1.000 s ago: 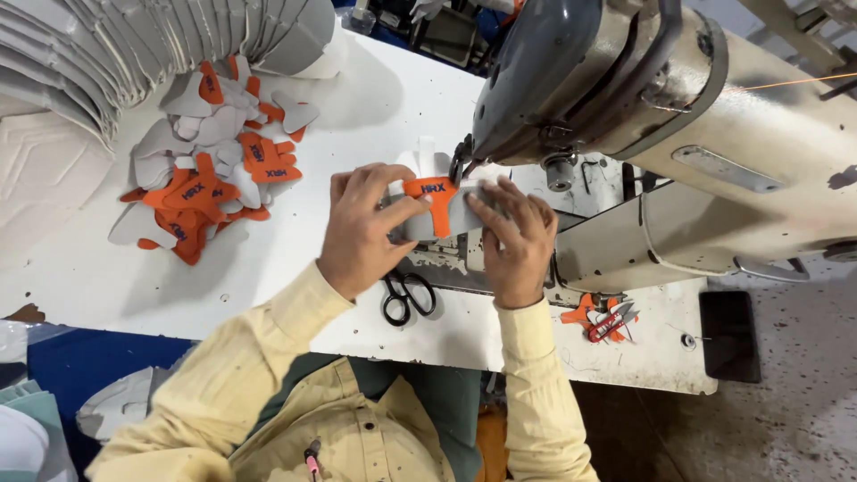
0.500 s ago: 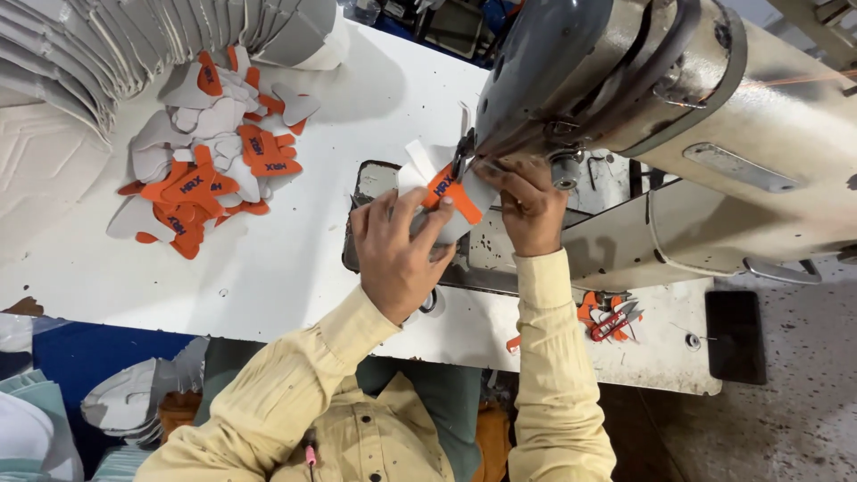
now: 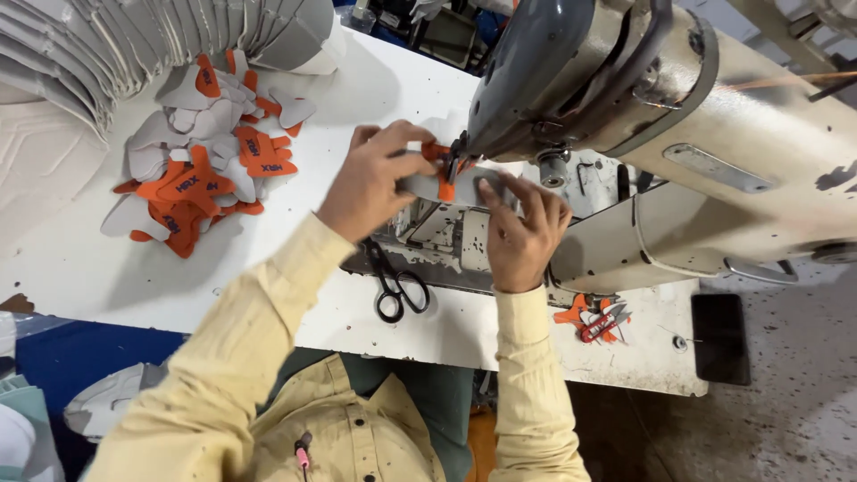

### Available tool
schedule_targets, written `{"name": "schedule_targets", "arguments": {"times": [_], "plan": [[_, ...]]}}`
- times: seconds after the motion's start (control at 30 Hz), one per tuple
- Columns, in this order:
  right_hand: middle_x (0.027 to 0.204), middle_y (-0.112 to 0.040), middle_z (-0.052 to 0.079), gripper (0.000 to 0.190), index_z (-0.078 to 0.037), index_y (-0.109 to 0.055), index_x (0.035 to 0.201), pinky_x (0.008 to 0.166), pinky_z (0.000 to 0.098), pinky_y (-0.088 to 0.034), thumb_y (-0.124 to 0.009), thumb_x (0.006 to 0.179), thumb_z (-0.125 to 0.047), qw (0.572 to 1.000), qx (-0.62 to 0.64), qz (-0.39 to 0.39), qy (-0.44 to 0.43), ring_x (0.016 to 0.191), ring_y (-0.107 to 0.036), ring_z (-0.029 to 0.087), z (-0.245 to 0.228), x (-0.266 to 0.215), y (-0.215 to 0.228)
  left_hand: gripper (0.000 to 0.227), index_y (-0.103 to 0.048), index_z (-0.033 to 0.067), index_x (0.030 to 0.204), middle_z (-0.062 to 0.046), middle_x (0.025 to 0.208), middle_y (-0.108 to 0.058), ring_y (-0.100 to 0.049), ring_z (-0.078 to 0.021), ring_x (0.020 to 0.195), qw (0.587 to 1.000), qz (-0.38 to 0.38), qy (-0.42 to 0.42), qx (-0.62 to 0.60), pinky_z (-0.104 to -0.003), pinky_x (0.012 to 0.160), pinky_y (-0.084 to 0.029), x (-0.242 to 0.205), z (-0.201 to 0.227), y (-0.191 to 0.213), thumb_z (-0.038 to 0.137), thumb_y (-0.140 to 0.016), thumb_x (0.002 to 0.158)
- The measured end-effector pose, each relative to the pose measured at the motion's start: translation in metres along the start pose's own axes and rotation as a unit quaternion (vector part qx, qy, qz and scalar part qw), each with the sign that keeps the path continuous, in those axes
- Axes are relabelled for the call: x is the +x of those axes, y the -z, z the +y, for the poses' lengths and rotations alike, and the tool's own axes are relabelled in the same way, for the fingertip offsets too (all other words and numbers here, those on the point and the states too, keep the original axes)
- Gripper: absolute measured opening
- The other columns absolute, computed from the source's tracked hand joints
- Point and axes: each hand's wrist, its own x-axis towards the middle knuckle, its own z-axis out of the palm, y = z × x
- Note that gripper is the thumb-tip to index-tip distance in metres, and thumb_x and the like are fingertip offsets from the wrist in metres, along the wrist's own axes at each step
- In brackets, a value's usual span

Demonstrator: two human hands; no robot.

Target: The person uses a sewing machine to stitch orange fabric pieces onto white shoe parts. They repeatedly pick up a shoe part, align the orange piece, sew it, and then use scissors to trim the excess thread.

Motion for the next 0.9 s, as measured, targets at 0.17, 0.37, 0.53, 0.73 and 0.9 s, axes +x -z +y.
{"name": "schedule_targets", "arguments": {"times": [0.17, 0.37, 0.53, 0.73, 0.9], "plan": [[0.137, -0.067, 0.002, 0.047, -0.024, -0.079, 0.123, 0.106, 0.0437, -0.044, -0.078, 0.084, 0.002, 0.997, 0.021, -0.074, -0.024, 0.119, -0.063, 0.024, 0.002, -0.009, 0.020, 0.039, -0.076, 0.0120, 0.096, -0.001, 0.129, -0.064, -0.058, -0.0245, 0.126, 0.995, -0.062, -0.047, -0.064, -0.045, 0.103, -0.039, 0.009, -0.017, -0.003, -0.001, -0.085, 0.061], [0.134, -0.063, 0.013, 0.048, -0.005, -0.071, 0.120, 0.087, 0.0366, -0.041, -0.047, 0.080, 0.008, 0.904, 0.229, 0.189, -0.309, 0.103, -0.051, 0.024, 0.060, -0.002, 0.107, 0.036, -0.076, 0.0140, 0.100, 0.000, 0.129, -0.063, -0.058, -0.0210, 0.124, 0.995, -0.069, -0.034, -0.068, -0.045, 0.105, -0.039, 0.009, -0.020, -0.007, 0.005, -0.089, 0.067], [0.151, -0.050, 0.012, 0.060, -0.007, -0.051, 0.145, 0.123, 0.0502, -0.042, -0.066, 0.092, 0.018, 0.965, -0.135, 0.169, -0.146, 0.147, -0.049, 0.031, 0.160, -0.095, 0.102, 0.039, -0.076, 0.0113, 0.101, -0.003, 0.132, -0.062, -0.055, -0.0248, 0.129, 0.996, -0.047, -0.058, -0.048, -0.046, 0.107, -0.038, 0.013, -0.024, -0.009, 0.004, -0.089, 0.066], [0.161, -0.034, 0.017, 0.080, -0.008, -0.038, 0.153, 0.127, 0.0567, -0.030, -0.073, 0.085, 0.017, 0.964, -0.104, 0.175, -0.169, 0.157, -0.023, 0.039, 0.151, -0.108, 0.091, 0.041, -0.075, 0.0116, 0.103, -0.003, 0.136, -0.059, -0.051, -0.0268, 0.136, 0.997, -0.053, -0.052, -0.038, -0.048, 0.108, -0.037, 0.006, -0.027, -0.012, 0.004, -0.090, 0.066], [0.160, -0.036, 0.019, 0.065, 0.001, -0.048, 0.148, 0.122, 0.0540, -0.036, -0.060, 0.086, 0.016, 0.977, -0.070, 0.135, -0.152, 0.152, -0.028, 0.039, 0.064, -0.062, 0.124, 0.048, -0.073, 0.0162, 0.116, -0.008, 0.145, -0.055, -0.044, -0.0323, 0.145, 0.997, -0.041, -0.061, 0.013, -0.051, 0.112, -0.034, -0.004, -0.031, -0.013, 0.007, -0.086, 0.071]]}}
